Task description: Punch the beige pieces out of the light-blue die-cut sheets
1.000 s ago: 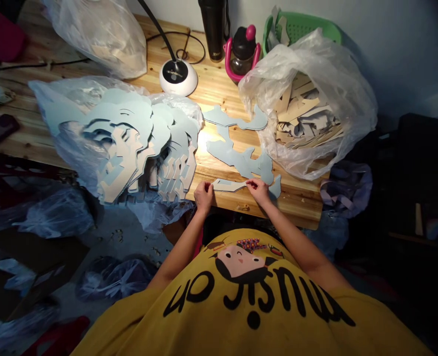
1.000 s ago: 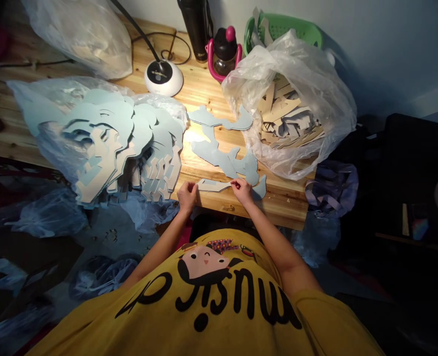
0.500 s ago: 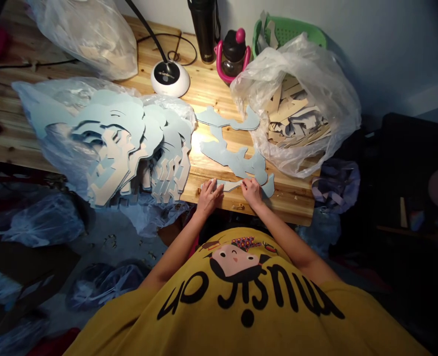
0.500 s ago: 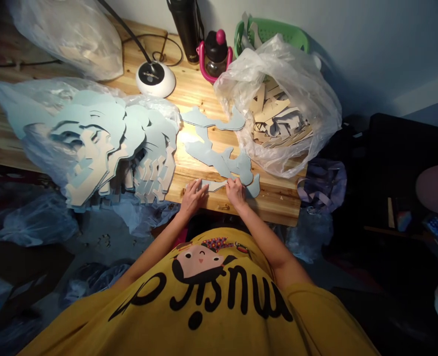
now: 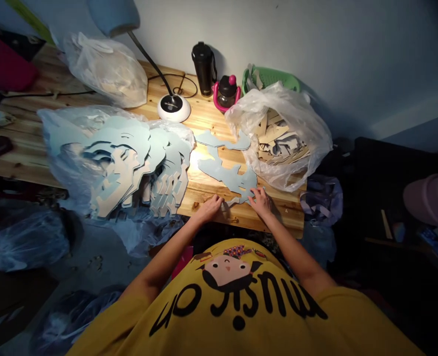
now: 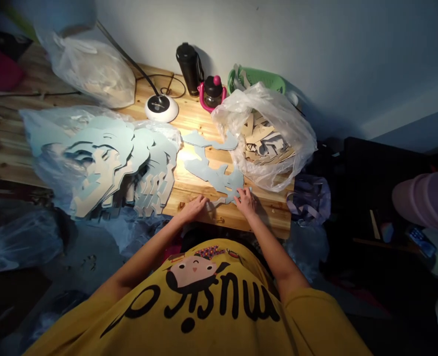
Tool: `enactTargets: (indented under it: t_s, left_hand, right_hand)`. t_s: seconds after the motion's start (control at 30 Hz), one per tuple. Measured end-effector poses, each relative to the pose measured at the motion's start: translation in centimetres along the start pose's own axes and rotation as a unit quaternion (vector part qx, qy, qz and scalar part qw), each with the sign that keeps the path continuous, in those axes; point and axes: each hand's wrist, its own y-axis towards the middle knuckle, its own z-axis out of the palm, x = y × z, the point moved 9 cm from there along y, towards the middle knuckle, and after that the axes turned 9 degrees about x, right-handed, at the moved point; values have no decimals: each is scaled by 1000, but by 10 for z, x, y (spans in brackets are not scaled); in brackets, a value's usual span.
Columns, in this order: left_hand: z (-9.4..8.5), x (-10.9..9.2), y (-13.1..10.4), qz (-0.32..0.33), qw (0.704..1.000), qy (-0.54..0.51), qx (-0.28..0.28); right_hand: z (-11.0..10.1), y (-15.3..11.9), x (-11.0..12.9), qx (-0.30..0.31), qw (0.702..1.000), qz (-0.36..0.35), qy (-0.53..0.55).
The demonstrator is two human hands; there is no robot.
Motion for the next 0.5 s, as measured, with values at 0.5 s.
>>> enactTargets:
  t_s: [0.5]
  left_hand:
    - [-173,12,-137,-17,975,-121,-186]
  right_hand:
    - [17,-4,29,41,994,-86,-60]
